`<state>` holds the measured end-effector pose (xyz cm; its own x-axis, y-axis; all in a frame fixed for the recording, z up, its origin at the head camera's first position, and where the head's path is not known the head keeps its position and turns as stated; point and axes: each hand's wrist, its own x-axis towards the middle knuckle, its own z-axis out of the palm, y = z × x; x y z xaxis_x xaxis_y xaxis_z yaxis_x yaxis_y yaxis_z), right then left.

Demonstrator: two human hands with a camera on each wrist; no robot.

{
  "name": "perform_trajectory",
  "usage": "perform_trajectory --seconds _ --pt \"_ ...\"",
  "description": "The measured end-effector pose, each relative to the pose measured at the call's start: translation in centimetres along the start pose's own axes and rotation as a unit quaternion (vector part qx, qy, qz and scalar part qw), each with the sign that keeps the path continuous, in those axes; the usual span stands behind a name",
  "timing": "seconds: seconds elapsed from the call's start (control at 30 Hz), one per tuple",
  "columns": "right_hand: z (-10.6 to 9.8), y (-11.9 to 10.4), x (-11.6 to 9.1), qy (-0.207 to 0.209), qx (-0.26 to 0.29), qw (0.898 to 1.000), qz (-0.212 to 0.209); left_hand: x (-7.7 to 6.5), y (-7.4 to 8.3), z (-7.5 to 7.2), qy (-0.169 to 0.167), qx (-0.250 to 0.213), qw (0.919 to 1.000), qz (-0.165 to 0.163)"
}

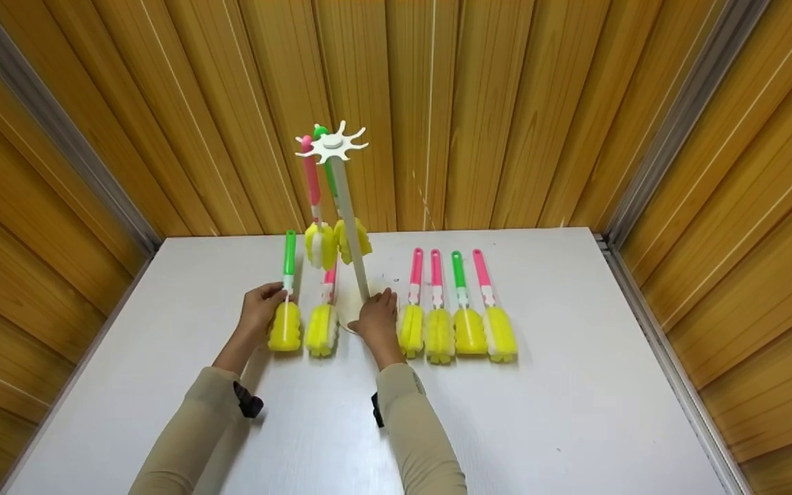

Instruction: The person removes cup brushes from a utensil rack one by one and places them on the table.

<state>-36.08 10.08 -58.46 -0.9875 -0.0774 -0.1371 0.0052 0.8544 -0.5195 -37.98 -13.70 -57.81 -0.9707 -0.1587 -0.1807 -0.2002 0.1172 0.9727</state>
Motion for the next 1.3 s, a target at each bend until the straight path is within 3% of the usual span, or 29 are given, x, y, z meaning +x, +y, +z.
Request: perform_trajectory --seconds 0.37,0.7,0.83,1.07,1.3 --pt "-0.2 0.0 0.1 0.000 0.005 1.000 0.004 0.9 -1.0 0.7 -0.014 0.006 0.9998 -0.016" --pt "-0.1 -0.1 0.1 -0.005 0.006 1.000 0.001 1.7 -1.8 1.4 -0.002 -0.008 0.9976 -0.069" --pt "-0.1 -0.2 0.0 -0.004 0.015 1.000 0.003 2.0 -1.9 1.8 -0.003 -0.015 0.9974 -0.071" --pt "-0.1 -0.1 -0.1 0.000 0.016 1.000 0.003 2.0 -2.0 2.1 0.006 0.022 0.9968 -0.076" --pt "-0.2 -0.2 -0.1 -0.009 0.023 1.000 0.012 1.9 -1.8 2.3 0.002 0.044 0.9973 -0.059"
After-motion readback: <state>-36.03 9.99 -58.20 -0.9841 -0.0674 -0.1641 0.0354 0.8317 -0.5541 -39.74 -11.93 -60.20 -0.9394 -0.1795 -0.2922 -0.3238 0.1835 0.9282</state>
